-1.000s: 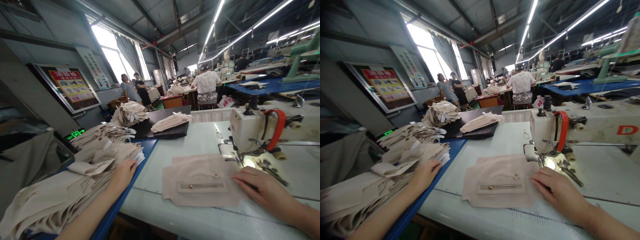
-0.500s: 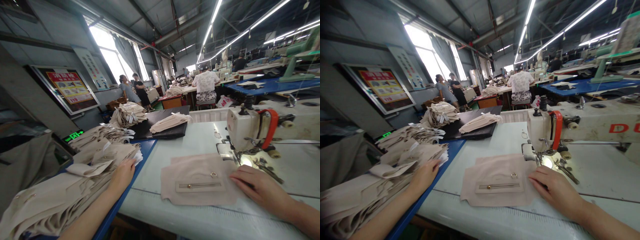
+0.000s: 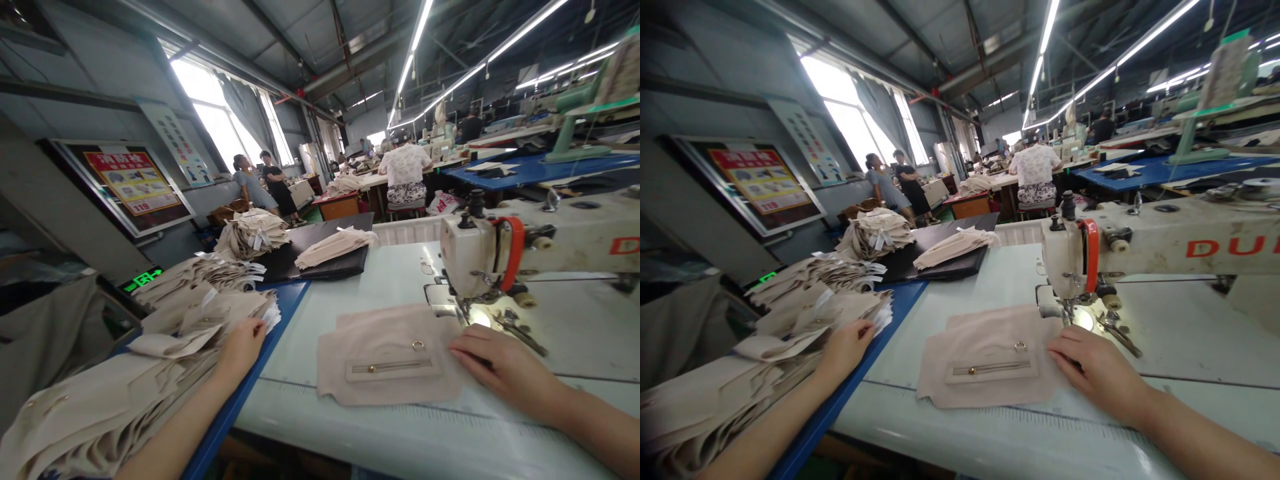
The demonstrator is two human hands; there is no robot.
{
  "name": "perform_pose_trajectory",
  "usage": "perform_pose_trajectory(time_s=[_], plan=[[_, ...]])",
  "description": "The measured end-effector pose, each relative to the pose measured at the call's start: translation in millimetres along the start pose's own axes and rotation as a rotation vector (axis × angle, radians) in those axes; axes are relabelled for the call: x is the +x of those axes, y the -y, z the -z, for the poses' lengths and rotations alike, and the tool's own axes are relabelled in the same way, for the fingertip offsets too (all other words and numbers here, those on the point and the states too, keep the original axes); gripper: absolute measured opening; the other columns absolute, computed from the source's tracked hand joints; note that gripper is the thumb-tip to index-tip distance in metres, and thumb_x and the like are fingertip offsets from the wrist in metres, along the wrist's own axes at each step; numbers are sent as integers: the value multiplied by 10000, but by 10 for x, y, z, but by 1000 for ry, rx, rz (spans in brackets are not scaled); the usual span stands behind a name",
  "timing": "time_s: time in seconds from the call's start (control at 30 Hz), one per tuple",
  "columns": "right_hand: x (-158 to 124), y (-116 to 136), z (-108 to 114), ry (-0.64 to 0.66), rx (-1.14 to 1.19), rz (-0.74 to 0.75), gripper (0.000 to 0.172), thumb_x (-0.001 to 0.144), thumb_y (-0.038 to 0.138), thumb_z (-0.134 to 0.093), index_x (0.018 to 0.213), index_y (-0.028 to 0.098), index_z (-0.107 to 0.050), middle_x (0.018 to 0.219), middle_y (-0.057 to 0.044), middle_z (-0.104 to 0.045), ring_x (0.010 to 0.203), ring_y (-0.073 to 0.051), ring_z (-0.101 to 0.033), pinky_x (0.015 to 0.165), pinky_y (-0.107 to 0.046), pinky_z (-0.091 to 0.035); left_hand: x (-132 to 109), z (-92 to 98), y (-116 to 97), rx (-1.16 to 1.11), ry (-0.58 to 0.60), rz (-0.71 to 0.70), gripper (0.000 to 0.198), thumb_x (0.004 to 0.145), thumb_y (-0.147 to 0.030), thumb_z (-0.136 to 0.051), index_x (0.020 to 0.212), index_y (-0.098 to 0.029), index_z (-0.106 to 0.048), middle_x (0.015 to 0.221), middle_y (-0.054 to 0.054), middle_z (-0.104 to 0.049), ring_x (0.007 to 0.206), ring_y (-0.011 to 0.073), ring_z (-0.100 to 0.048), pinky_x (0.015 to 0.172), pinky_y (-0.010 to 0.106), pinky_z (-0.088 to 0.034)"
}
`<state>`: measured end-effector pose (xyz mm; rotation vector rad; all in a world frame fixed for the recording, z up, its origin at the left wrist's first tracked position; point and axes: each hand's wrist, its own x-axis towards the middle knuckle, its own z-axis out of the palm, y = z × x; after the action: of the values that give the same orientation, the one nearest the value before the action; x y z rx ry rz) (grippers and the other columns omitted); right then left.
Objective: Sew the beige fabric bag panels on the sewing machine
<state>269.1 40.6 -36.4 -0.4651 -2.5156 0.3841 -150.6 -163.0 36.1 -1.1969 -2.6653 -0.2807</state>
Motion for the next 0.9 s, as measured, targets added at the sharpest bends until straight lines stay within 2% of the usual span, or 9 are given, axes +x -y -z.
perform_pose_trajectory(time_s=[0.17,0.27,0.4,0.5,0.6,0.7,0.8,0.9], plan=[[-2,4,-3,1,18,-8,299,983,275,-430,911,233,-717,881,-78,-704,806,-205,-668,714,-313,-537,89,106,45,-54,-17,177,231,804,-284,-524,796,-183,-732,761,82,-759,776,279,-724,665,305,-512],[-10,-7,-10,-2,18,-3,306,985,271,-424,914,232,-719,884,-80,-704,805,-205,-663,712,-313,-536,120,185,70,-86,-43,235,199,782,-309,-557,756,-187,-711,725,65,-752,742,267,-721,611,284,-493],[2,9,-2,-4,-52,59,335,996,256,-405,908,212,-725,879,-96,-697,811,-221,-654,711,-332,-534,110,320,19,-103,-112,246,191,788,-325,-540,733,-194,-668,697,48,-728,708,260,-703,605,289,-490],[31,91,31,45,-95,126,362,1004,227,-385,914,180,-733,889,-115,-701,843,-241,-639,773,-376,-536,47,367,-154,-127,-152,167,205,822,-336,-484,792,-209,-641,775,25,-727,786,256,-690,702,307,-508],[44,211,78,105,-50,135,322,991,199,-418,998,162,-739,1033,-131,-718,995,-254,-638,939,-413,-505,-51,255,-492,-171,-187,-25,195,829,-338,-452,835,-236,-617,885,2,-727,881,250,-669,828,332,-502],[5,313,138,203,-12,65,301,968,228,-507,1181,136,-698,1284,-159,-653,1208,-267,-583,1101,-423,-404,-187,-2,-1024,-235,-236,-390,179,834,-306,-445,821,-243,-613,886,32,-719,879,243,-665,866,336,-503],[-87,387,219,344,25,-34,486,968,325,-543,1399,99,-552,1489,-179,-480,1387,-295,-433,1177,-443,-310,-362,-269,-1679,-289,-212,-725,232,896,-227,-397,815,-229,-615,849,54,-702,839,221,-658,823,321,-517],[-172,428,279,405,71,-85,597,979,393,-523,1492,102,-434,1561,-171,-364,1450,-303,-332,1207,-458,-244,-512,-477,-2256,-300,-168,-923,280,925,-127,-375,820,-217,-618,842,50,-683,817,201,-643,793,312,-521]])
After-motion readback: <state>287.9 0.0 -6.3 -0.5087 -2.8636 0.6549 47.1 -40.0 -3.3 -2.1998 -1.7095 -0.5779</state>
